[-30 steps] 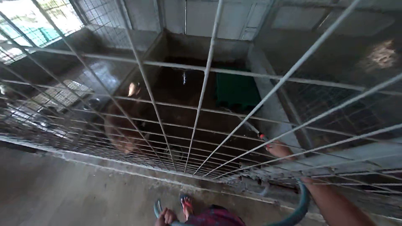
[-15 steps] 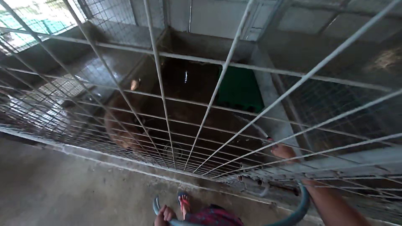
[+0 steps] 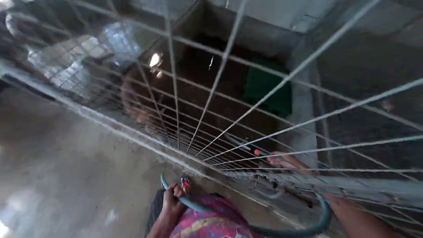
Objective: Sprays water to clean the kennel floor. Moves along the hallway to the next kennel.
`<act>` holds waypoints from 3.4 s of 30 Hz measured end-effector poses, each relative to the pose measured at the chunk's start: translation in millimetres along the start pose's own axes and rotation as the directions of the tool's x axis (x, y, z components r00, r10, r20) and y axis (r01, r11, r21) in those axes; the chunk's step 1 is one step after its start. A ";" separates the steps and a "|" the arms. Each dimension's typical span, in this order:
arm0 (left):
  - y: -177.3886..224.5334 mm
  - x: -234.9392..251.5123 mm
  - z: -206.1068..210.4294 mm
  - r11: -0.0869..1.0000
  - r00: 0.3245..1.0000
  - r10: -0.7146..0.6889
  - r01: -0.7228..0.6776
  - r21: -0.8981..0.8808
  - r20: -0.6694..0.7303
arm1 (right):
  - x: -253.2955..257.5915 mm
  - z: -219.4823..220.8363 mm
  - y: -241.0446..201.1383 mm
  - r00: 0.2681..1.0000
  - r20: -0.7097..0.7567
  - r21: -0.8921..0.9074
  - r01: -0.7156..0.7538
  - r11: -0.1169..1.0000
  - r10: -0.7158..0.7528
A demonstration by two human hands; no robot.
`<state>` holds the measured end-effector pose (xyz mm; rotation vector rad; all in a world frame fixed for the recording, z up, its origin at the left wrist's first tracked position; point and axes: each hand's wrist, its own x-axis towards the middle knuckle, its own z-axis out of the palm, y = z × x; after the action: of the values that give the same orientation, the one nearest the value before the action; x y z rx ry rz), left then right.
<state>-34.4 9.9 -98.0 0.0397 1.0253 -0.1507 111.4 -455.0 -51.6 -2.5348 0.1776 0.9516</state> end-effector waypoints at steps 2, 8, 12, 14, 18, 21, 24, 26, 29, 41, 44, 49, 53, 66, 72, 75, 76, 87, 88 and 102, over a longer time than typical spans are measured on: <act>-1.0 -4.7 3.7 1.000 1.000 -0.009 0.009 0.002 0.023 | -0.5 0.1 -21.0 0.995 0.103 -0.064 0.010 0.998 -0.003; 1.6 1.9 4.8 0.998 0.997 0.016 -0.012 0.054 -0.074 | -2.7 -1.2 -28.6 0.984 0.150 -0.172 0.126 0.977 -0.100; 2.8 1.3 8.3 1.000 0.993 -0.010 0.012 0.018 -0.121 | -3.2 2.6 -32.2 0.989 0.124 -0.115 0.099 0.988 -0.084; 4.1 0.7 9.1 1.000 0.992 -0.024 0.025 0.005 -0.126 | -5.3 4.9 -33.4 0.994 0.087 -0.060 0.076 0.995 -0.070; 6.4 1.1 8.9 1.000 0.993 -0.029 0.028 -0.011 -0.113 | -2.9 4.0 -30.3 0.992 0.090 -0.085 0.098 0.992 -0.090; 6.7 1.5 8.3 1.000 0.995 -0.025 0.024 -0.012 -0.098 | -8.3 2.5 -39.9 0.989 0.119 -0.108 0.097 0.989 -0.084; 7.0 2.3 6.7 1.000 0.994 -0.014 0.013 -0.012 -0.109 | 0.3 3.9 -22.8 0.982 0.184 -0.152 0.061 0.986 -0.033; 7.3 1.5 7.6 1.000 0.993 -0.010 0.007 -0.023 -0.116 | 4.3 5.5 -10.1 0.984 0.180 -0.161 0.027 0.987 0.002; 8.8 -0.7 8.6 1.000 0.993 -0.013 0.010 -0.029 -0.118 | 7.4 4.2 -9.2 0.990 0.128 -0.228 -0.032 0.973 0.062; 10.5 2.4 4.0 0.999 0.995 -0.029 0.027 -0.016 -0.100 | -7.4 4.6 -30.1 0.991 -0.081 -0.130 0.100 0.986 -0.111; 10.8 3.2 3.0 1.000 0.996 -0.024 0.022 -0.018 -0.086 | -4.6 4.7 -26.0 0.984 -0.040 -0.090 0.171 0.981 -0.175; 12.1 1.6 5.3 0.999 0.995 -0.040 0.038 -0.025 -0.090 | -7.6 3.2 -31.6 0.970 0.031 -0.059 0.242 0.969 -0.240; 12.1 0.9 5.3 0.999 0.996 -0.041 0.039 -0.021 -0.082 | -5.0 4.2 -26.5 0.961 0.017 -0.040 0.277 0.960 -0.276; 7.7 7.7 5.1 0.999 0.996 -0.044 0.041 -0.033 -0.077 | -14.8 8.0 -35.6 0.948 -0.183 0.007 0.266 0.964 -0.260; 7.1 10.4 3.9 0.998 0.997 -0.043 0.040 -0.049 -0.070 | -16.8 5.9 -34.5 0.946 -0.215 -0.038 0.242 0.970 -0.244; 7.4 10.6 3.4 0.998 0.997 -0.043 0.040 -0.047 -0.059 | -15.3 4.3 -36.7 0.982 -0.135 -0.071 0.126 0.990 -0.135; 7.5 10.3 3.4 0.998 0.997 -0.045 0.042 -0.048 -0.059 | -11.1 4.2 -33.5 0.990 -0.098 -0.103 0.087 0.991 -0.097; 6.7 10.0 6.1 1.000 0.996 -0.013 0.011 -0.014 -0.087 | -8.2 4.3 -21.1 0.982 -0.184 -0.059 0.035 0.998 -0.046; 6.8 9.8 6.3 1.000 0.996 -0.018 0.017 -0.012 -0.087 | -9.4 4.5 -23.2 0.982 -0.183 -0.057 0.033 0.998 -0.043; 9.4 14.8 5.4 0.998 0.997 -0.050 0.049 -0.026 -0.060 | -14.9 3.3 -33.6 0.950 -0.233 -0.014 0.210 0.978 -0.208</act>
<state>-20.9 17.0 -108.2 -0.0029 1.0892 -0.1829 106.9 -423.7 -32.5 -2.5880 -0.0180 0.5689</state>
